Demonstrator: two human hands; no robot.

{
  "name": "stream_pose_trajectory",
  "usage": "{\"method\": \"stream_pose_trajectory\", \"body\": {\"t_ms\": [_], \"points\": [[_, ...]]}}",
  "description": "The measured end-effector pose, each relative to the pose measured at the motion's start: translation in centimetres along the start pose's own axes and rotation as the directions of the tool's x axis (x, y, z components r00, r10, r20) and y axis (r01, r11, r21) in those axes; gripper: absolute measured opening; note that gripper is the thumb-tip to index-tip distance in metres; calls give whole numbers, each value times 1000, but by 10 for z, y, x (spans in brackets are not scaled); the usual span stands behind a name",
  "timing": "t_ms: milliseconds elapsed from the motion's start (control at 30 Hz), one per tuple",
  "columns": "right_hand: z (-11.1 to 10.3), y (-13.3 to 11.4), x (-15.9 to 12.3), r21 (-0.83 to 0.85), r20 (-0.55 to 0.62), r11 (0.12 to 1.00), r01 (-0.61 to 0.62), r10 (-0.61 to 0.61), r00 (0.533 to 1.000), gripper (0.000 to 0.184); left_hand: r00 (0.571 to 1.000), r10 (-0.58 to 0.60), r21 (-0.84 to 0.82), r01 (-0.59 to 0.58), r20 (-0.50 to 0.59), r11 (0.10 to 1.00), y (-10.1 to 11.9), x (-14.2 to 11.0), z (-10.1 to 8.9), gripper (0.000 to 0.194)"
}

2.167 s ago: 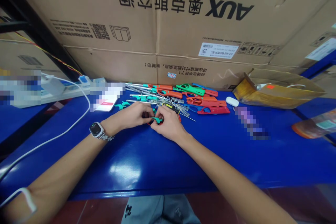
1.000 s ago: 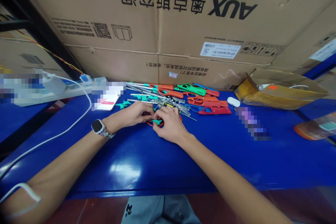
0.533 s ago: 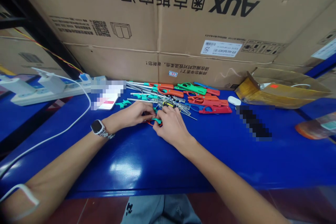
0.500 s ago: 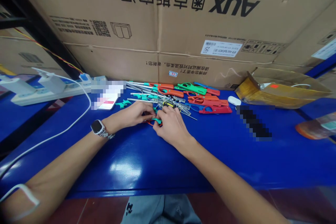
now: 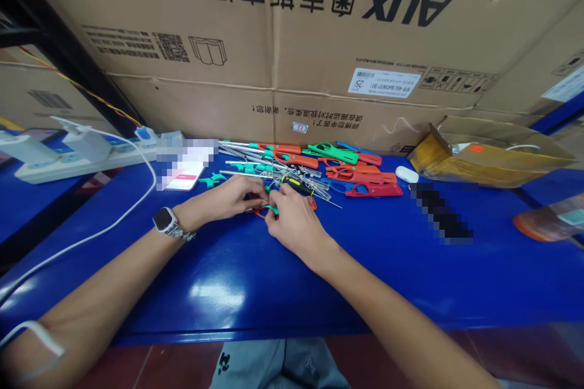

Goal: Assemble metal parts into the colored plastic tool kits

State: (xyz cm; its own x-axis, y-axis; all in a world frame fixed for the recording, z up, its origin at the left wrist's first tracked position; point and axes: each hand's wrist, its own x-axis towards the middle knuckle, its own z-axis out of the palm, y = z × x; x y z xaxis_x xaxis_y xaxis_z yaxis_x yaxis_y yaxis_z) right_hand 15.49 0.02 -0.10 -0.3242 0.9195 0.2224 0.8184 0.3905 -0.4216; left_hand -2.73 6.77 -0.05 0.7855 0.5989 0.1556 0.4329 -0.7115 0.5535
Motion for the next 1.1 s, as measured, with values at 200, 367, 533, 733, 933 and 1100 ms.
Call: {"method": "stream_pose_trajectory", "body": {"t_ms": [200, 367, 533, 733, 933, 1100], "points": [[-6, -7, 0, -101, 50, 994, -28, 34, 998, 10, 1000, -2, -16, 2, 7, 1000, 1, -1, -1, 12], [-8, -13, -1, -175, 86, 984, -16, 32, 996, 21, 1000, 10, 15, -10, 0, 1000, 5, -1, -1, 12], [-16, -18, -1, -235, 167, 972, 7, 33, 985, 30, 1000, 23, 59, -23, -3, 998, 7, 0, 1, 13], [-20, -17, 4, -284, 216, 956, 72, -9, 976, 27, 1000, 29, 84, -29, 5, 996, 9, -2, 2, 16], [-15, 3, -4, -153, 9, 984, 94, -94, 996, 23, 1000, -10, 98, 8, 14, 995, 13, -6, -3, 16], [-28, 27, -12, -42, 10, 976, 213, -213, 977, 31, 1000, -11, 92, 10, 11, 996, 8, -8, -3, 17]]}}
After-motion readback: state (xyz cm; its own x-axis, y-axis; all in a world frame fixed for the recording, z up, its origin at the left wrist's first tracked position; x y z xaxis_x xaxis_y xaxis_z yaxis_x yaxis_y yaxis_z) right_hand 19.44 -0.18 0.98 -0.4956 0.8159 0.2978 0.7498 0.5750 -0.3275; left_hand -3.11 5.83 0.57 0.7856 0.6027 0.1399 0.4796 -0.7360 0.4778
